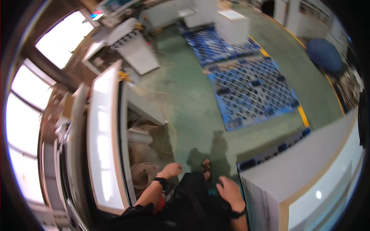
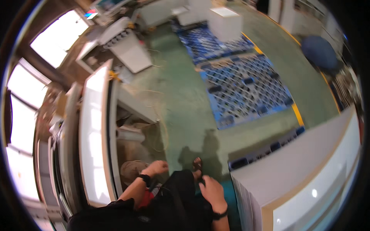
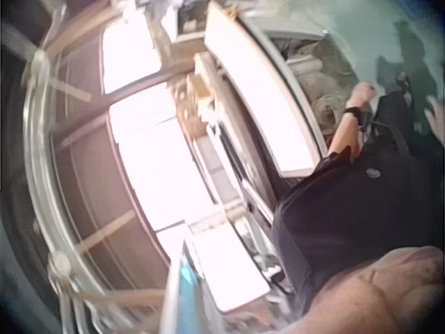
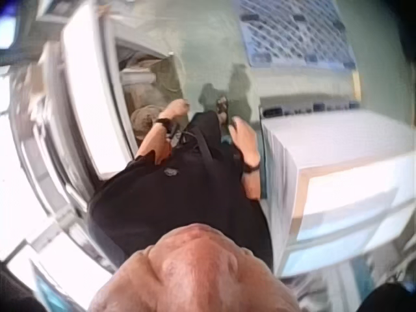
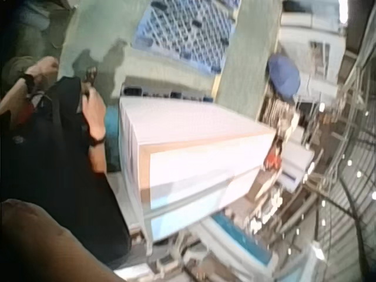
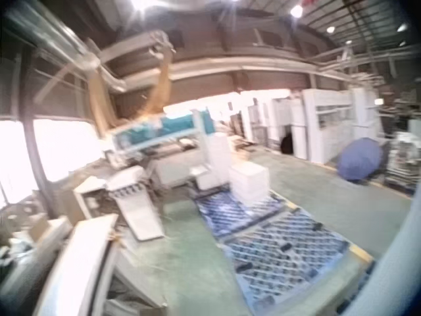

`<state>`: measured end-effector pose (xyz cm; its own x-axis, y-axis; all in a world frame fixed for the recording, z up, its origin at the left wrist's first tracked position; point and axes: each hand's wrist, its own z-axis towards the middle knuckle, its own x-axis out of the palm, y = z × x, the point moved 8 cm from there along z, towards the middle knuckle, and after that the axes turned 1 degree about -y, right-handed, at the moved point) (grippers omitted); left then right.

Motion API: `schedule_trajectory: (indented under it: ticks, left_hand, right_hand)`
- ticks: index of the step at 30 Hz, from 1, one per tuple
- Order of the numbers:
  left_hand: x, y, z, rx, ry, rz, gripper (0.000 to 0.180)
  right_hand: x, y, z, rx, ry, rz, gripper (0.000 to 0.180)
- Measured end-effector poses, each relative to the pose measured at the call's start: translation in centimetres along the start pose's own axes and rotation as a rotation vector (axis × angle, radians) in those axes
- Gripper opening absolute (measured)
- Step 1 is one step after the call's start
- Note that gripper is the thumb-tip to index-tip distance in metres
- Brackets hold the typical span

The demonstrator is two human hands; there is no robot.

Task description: Searching through and organizing bags of screws and hardware in a workshop drawer.

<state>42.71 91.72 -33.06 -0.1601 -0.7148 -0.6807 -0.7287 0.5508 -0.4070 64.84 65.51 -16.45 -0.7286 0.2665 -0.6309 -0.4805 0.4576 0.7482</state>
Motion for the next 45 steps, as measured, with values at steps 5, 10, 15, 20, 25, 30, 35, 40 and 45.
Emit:
schedule_trajectory:
  ticks: [5, 10, 15, 20, 25, 30, 35, 40, 45]
  left_hand:
    - [-6.0, 1.2, 6.1, 0.159, -0.033, -0.154, 0.026]
    - [-5.7, 2.7, 12.4, -0.087, 0.015, -0.369, 0.024]
    - [-5.5, 0.8, 17.8, -0.249, 0.251, -0.616, 0.023]
    - [-8.9, 0.7, 26.5, -0.468, 0.257, -0.734, 0.021]
    - [-18.0, -4.9, 33.3, -0.703, 0.169, -0.872, 0.022]
    - [-32.8, -19.6, 43.7, -0.544, 0.077, -0.895, 0.022]
    - [-41.7, -29.2, 53.3, -0.432, 0.003, -0.904, 0.020]
    - [-47.0, -35.4, 62.6, -0.358, 0.050, -0.857, 0.013]
    - [-46.6, -37.3, 74.6, -0.412, 0.145, -0.755, 0.015]
  right_hand:
    - [-5.0, 4.4, 8.5, 0.052, 0.059, 0.065, 0.028]
    - [-7.2, 3.5, 15.7, 0.068, 0.109, 0.043, 0.028]
    - [-11.6, 1.3, 24.4, 0.092, 0.138, 0.103, 0.030]
    - [-15.1, -6.3, 34.8, 0.162, 0.223, 0.230, 0.032]
    - [-25.8, -12.4, 45.4, 0.248, 0.019, 0.139, 0.031]
    - [-40.8, -13.5, 54.5, 0.315, -0.076, 0.194, 0.023]
    - [-52.4, -12.7, 62.4, 0.218, -0.109, 0.147, 0.025]
    - [-59.9, -14.6, 70.8, 0.148, -0.057, 0.163, 0.029]
    - [-69.3, -19.0, 79.6, 0.181, -0.046, 0.157, 0.034]
